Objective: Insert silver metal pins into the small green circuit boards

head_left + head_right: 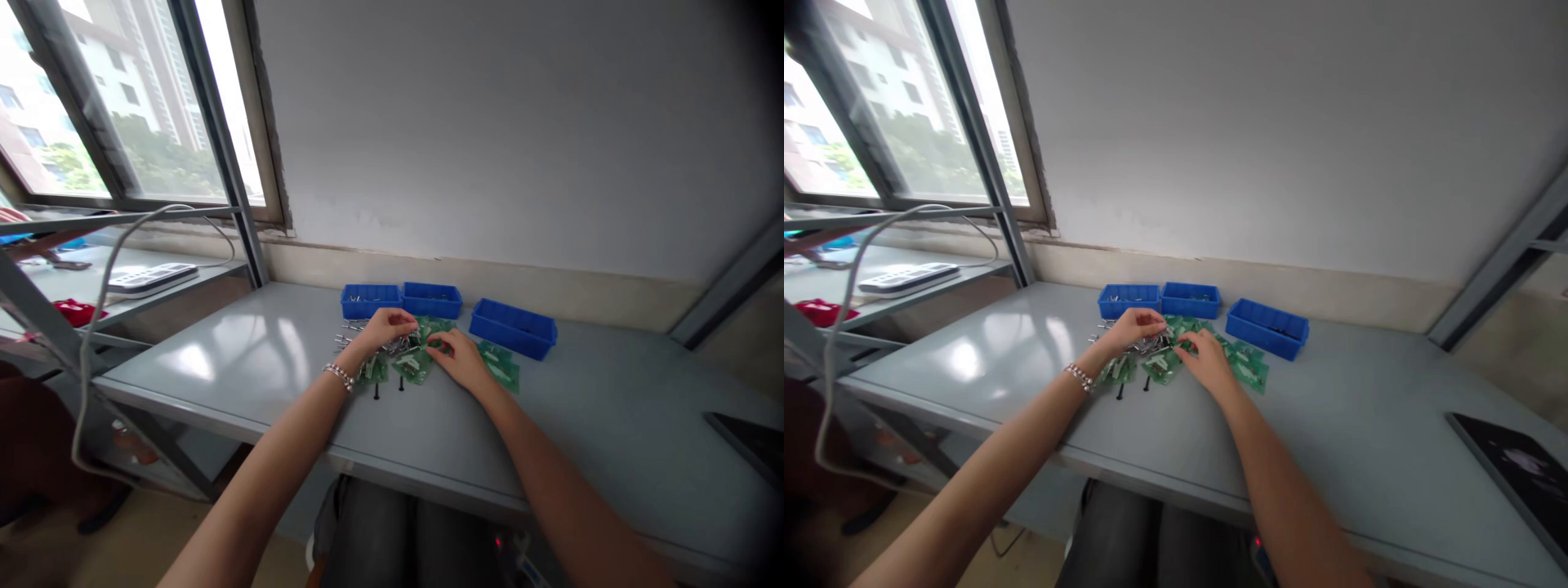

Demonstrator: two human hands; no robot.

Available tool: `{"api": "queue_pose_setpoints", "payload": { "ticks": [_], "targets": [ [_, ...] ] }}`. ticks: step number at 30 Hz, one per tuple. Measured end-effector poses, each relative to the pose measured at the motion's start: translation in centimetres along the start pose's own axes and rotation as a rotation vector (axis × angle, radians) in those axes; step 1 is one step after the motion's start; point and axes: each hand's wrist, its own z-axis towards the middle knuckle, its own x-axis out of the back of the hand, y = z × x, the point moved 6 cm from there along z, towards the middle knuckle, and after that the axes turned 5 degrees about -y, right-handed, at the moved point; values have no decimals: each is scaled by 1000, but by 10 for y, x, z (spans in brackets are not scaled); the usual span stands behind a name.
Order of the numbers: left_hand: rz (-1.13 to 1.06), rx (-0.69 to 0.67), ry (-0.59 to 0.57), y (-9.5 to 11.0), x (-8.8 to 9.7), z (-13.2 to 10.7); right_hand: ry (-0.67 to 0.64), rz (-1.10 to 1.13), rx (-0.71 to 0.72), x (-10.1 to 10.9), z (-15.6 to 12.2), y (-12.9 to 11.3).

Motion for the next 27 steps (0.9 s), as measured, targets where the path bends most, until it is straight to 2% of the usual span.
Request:
{"api": "queue_pose_setpoints", "payload": {
  "ticks": [6, 15, 20, 27],
  "targets": [
    [-115, -8, -26, -2, -7, 0, -11, 18, 4, 0, 0, -6],
    [-152, -25, -11, 1, -8, 0, 21, 56, 9, 1, 1, -3],
    [-5, -32, -27, 2, -10, 0, 21, 80, 10, -1, 2, -1],
    [208, -29, -38, -7, -9, 3, 88, 99, -21, 3, 2, 6]
  ]
}}
